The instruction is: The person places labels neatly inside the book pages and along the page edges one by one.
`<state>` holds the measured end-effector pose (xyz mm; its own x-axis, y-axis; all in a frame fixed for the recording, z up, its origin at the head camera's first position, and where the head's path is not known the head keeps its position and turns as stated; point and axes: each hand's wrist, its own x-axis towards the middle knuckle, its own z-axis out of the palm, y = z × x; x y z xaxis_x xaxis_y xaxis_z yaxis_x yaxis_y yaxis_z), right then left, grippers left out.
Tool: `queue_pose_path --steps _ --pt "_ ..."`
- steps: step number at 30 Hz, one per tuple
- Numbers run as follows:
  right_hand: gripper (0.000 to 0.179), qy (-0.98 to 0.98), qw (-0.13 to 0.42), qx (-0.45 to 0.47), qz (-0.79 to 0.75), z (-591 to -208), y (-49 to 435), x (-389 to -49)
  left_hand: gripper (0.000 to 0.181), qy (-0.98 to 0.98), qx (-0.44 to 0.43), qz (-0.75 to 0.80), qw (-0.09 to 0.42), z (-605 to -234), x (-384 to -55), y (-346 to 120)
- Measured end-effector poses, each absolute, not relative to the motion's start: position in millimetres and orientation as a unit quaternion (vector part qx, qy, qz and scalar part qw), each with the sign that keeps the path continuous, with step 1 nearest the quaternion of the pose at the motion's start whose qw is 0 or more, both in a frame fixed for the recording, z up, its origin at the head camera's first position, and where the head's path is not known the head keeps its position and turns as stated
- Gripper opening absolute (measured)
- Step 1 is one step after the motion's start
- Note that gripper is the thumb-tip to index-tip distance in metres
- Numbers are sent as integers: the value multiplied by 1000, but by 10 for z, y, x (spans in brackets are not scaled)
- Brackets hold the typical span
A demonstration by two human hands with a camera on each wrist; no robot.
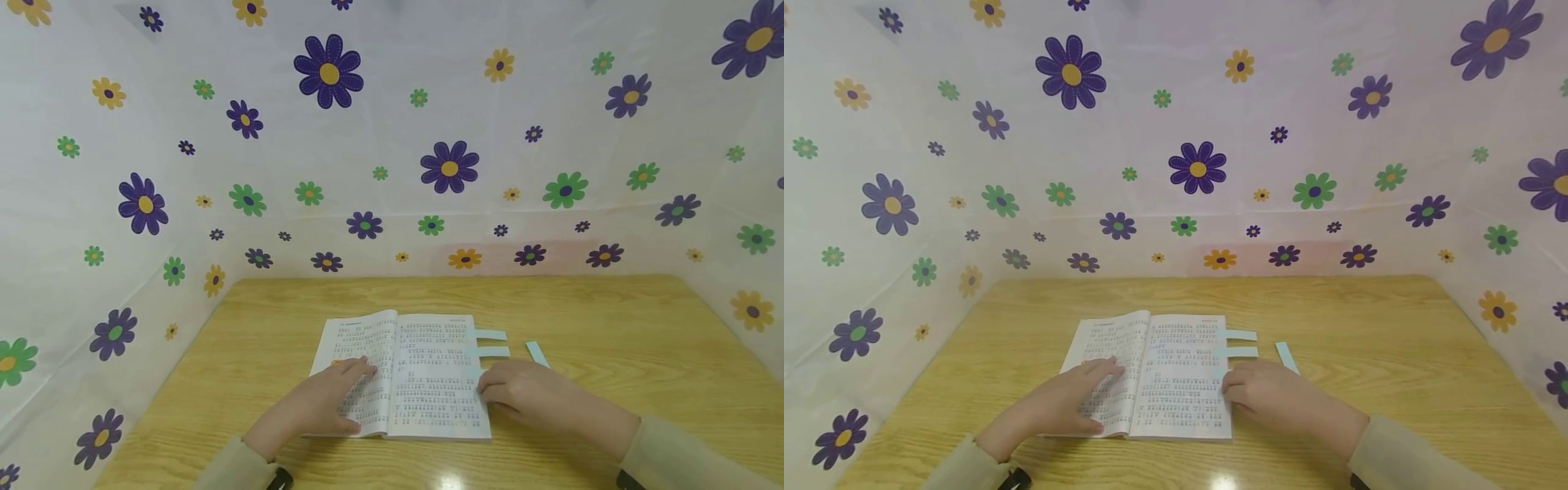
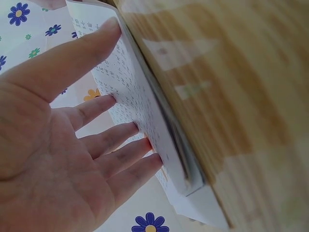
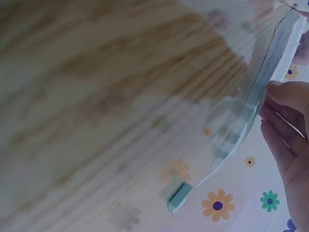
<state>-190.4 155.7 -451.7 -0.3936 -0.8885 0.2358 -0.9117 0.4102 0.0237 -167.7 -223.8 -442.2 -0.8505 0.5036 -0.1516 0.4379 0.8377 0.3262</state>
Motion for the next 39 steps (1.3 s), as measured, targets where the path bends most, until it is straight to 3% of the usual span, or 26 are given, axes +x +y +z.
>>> queue_pose_path --steps 39 --pt "32 -840 97 534 21 -4513 1542 -1900 91 953 238 144 119 -4418 -1682 -2220"
